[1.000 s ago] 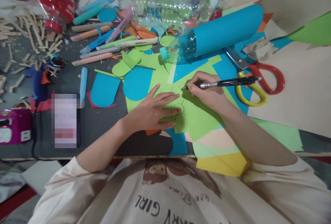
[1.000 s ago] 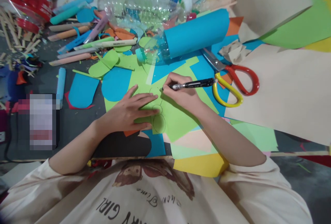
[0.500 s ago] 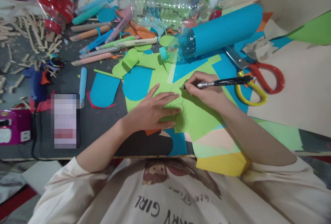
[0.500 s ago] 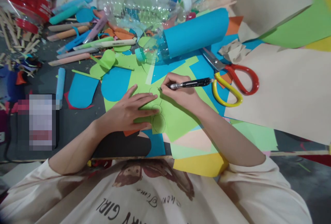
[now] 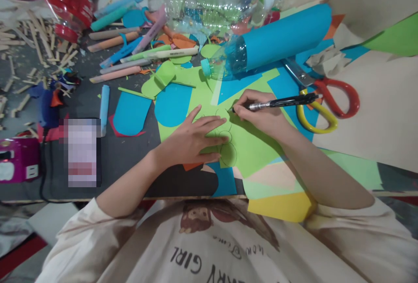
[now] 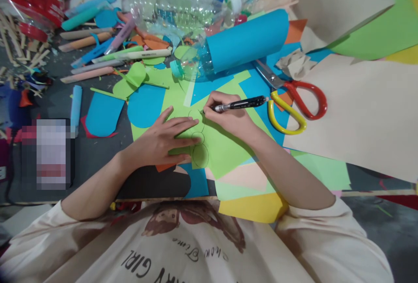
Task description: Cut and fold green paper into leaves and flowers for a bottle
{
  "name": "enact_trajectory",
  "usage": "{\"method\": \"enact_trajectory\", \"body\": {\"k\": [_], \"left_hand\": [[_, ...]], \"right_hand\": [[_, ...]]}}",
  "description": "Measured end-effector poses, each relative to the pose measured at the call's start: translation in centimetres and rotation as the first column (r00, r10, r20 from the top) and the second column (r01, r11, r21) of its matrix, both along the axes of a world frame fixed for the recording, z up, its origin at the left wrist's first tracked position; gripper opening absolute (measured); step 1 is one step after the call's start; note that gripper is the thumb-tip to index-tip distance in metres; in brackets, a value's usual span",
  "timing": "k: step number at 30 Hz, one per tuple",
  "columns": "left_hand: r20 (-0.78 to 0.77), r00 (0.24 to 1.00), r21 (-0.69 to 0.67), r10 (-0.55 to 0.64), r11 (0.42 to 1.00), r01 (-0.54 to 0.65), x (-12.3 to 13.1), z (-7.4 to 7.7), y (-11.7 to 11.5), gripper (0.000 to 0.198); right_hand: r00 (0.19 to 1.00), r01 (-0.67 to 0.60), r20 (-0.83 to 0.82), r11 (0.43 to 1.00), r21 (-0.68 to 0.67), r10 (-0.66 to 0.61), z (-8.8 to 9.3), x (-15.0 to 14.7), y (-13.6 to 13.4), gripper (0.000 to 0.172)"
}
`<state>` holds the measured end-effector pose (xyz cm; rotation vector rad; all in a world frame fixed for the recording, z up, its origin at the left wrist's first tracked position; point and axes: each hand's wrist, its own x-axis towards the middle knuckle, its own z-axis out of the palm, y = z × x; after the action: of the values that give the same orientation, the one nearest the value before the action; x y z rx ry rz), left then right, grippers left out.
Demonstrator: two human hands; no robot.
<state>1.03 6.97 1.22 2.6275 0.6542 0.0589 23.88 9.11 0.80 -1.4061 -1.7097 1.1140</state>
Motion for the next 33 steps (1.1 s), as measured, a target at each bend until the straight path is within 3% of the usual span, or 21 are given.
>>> {"method": "enact_trajectory", "body": {"k": [20,26,33], "left_hand": [[-0.005,1.0,0.001,-0.004,1.0,0.004,-0.05,-0.01,-0.01,0.042],[0.038,0.999,0.005,-0.004,1.0,0.003,-0.05,-0.05,0.01,0.041],[0.033,0.999,-0.019,-0.001,1.0,0.001,-0.1,-0.22,0.0,0.042]], "right_hand": [[0.996,-0.076,-0.056,0.996,-0.042,0.074,-0.13,0.29,0.07,0.02],[0.999,-0.035,-0.042,0.998,-0.058,0.033,-0.15,0.27,0.07,0.017],[0.993,-0.106,-0.053,0.993,-0.056,0.103,0.09,0.33,0.08,0.019]]}}
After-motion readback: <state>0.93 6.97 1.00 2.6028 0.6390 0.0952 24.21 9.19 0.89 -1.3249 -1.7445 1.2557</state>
